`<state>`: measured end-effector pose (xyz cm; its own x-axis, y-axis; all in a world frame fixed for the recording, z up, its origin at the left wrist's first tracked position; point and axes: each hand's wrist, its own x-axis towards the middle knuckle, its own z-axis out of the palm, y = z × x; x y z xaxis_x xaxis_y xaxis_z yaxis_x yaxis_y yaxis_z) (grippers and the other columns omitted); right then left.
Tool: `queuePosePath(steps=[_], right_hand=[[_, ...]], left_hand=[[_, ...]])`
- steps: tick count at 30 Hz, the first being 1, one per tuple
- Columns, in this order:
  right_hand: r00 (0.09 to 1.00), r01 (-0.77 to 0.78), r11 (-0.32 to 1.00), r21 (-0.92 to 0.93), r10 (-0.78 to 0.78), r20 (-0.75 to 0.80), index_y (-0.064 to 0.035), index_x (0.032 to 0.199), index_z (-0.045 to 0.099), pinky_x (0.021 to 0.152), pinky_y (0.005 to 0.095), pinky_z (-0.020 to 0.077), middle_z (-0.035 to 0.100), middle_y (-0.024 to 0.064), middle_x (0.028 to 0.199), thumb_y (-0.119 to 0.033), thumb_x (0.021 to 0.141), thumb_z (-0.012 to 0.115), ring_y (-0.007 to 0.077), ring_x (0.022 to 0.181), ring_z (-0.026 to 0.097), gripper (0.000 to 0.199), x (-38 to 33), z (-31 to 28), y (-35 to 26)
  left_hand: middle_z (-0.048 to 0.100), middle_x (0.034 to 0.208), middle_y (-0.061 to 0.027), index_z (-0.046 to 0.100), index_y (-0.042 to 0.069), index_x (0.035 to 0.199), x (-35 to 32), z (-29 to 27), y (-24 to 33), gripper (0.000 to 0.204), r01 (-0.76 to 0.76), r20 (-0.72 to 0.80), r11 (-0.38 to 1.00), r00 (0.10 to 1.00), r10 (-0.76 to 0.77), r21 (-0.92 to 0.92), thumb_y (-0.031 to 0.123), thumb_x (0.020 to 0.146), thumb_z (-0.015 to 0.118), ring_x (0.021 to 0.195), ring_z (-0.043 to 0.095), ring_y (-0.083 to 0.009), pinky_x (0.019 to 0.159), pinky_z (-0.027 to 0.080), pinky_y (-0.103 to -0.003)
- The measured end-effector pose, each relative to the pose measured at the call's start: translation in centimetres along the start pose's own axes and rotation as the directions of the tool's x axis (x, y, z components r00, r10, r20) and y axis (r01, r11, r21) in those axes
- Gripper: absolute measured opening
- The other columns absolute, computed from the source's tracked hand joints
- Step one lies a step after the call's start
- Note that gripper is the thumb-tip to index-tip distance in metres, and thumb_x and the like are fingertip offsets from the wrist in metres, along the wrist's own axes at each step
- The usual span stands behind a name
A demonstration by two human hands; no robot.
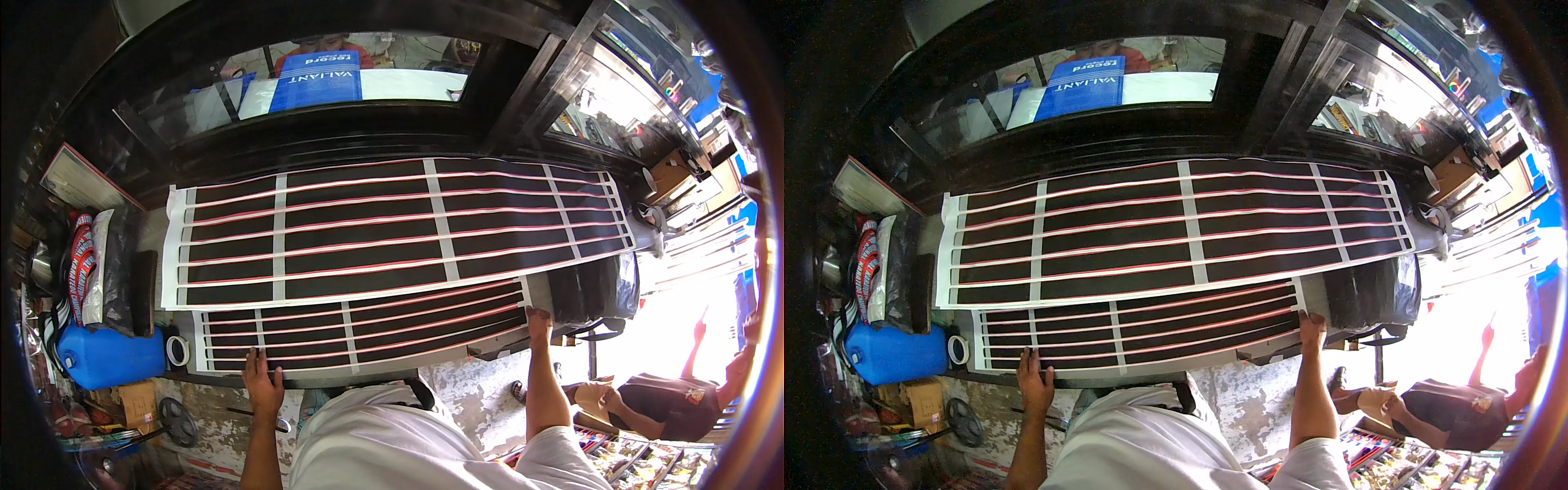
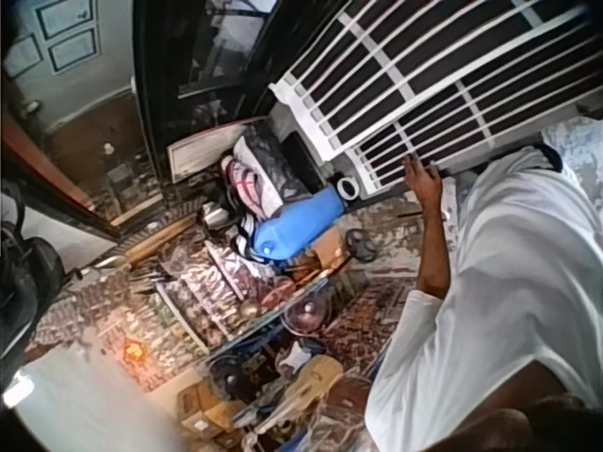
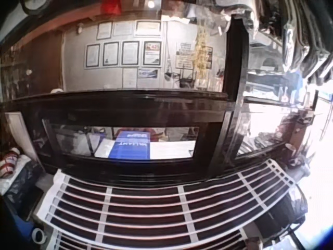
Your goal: The person aligns and secures a solar panel onto a metal frame using white tape. They repeatedly press and smooth the tape along the panel edges to ensure it adheres properly.
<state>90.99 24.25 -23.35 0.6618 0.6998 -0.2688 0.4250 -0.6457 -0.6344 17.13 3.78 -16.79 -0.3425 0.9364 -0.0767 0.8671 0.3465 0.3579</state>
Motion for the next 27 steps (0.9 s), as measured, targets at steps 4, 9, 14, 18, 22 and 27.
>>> queuePosePath(steps=[4,9,14,18,22,27], right_hand=[[0.991,-0.136,0.972,0.190,0.133,0.030,0.0026,0.094,0.073,0.077,0.0459,0.0537,0.072,0.0114,0.095,-0.034,0.096,0.083,0.0284,0.083,0.067,0.038,-0.5,-0.3,0.1],[0.982,-0.188,0.714,0.675,0.119,0.147,-0.0042,0.091,0.071,0.050,0.0327,0.0456,0.064,0.0026,0.077,-0.026,0.098,0.084,0.0151,0.057,0.058,0.026,-4.4,-0.2,-2.0],[0.948,-0.314,0.528,0.789,0.211,0.236,-0.0145,0.098,0.073,0.043,0.0274,0.0427,0.056,-0.0054,0.064,-0.025,0.100,0.084,0.0088,0.045,0.046,0.016,-8.2,1.8,-3.8],[0.908,-0.396,0.566,0.723,0.125,0.399,-0.0136,0.115,0.073,0.063,0.0336,0.0611,0.076,-0.0010,0.091,-0.022,0.098,0.086,0.0135,0.072,0.071,0.023,-8.0,2.3,-2.3],[0.919,-0.394,0.509,0.765,0.231,0.319,-0.0144,0.119,0.072,0.063,0.0347,0.0611,0.078,0.0020,0.097,-0.020,0.099,0.083,0.0176,0.076,0.075,0.024,-10.0,5.3,-4.3],[0.893,-0.449,0.502,0.739,0.256,0.369,-0.0182,0.121,0.072,0.063,0.0340,0.0596,0.078,0.0000,0.097,-0.021,0.100,0.082,0.0181,0.078,0.076,0.024,-10.1,5.3,-3.1]], left_hand=[[0.042,0.169,-0.0295,0.053,0.001,0.158,0.2,0.9,-0.7,0.064,-0.047,-0.023,0.998,0.999,0.046,-0.033,0.024,0.102,0.072,0.156,0.040,-0.0484,0.126,0.034,-0.061],[0.045,0.166,-0.0315,0.055,-0.002,0.156,0.0,0.5,-0.4,0.064,-0.047,-0.046,0.997,0.998,0.044,-0.061,0.022,0.100,0.073,0.153,0.044,-0.0509,0.126,0.036,-0.058],[0.047,0.164,-0.0333,0.054,-0.002,0.156,0.0,0.9,-0.5,0.066,-0.074,-0.078,0.996,0.994,0.071,-0.042,0.022,0.099,0.075,0.151,0.046,-0.0543,0.125,0.039,-0.059],[0.042,0.168,-0.0311,0.052,-0.001,0.159,0.4,1.1,-0.3,0.066,-0.037,-0.024,0.997,0.999,0.035,-0.070,0.025,0.101,0.073,0.155,0.041,-0.0514,0.127,0.037,-0.059],[0.040,0.171,-0.0284,0.051,0.001,0.160,0.3,0.7,-0.3,0.066,0.001,0.002,0.998,1.000,-0.001,-0.061,0.026,0.103,0.070,0.157,0.039,-0.0499,0.127,0.036,-0.059],[0.040,0.171,-0.0282,0.049,0.002,0.161,0.1,0.8,-0.1,0.067,0.023,-0.002,0.995,1.000,-0.023,-0.098,0.024,0.102,0.072,0.158,0.038,-0.0497,0.128,0.035,-0.059]])
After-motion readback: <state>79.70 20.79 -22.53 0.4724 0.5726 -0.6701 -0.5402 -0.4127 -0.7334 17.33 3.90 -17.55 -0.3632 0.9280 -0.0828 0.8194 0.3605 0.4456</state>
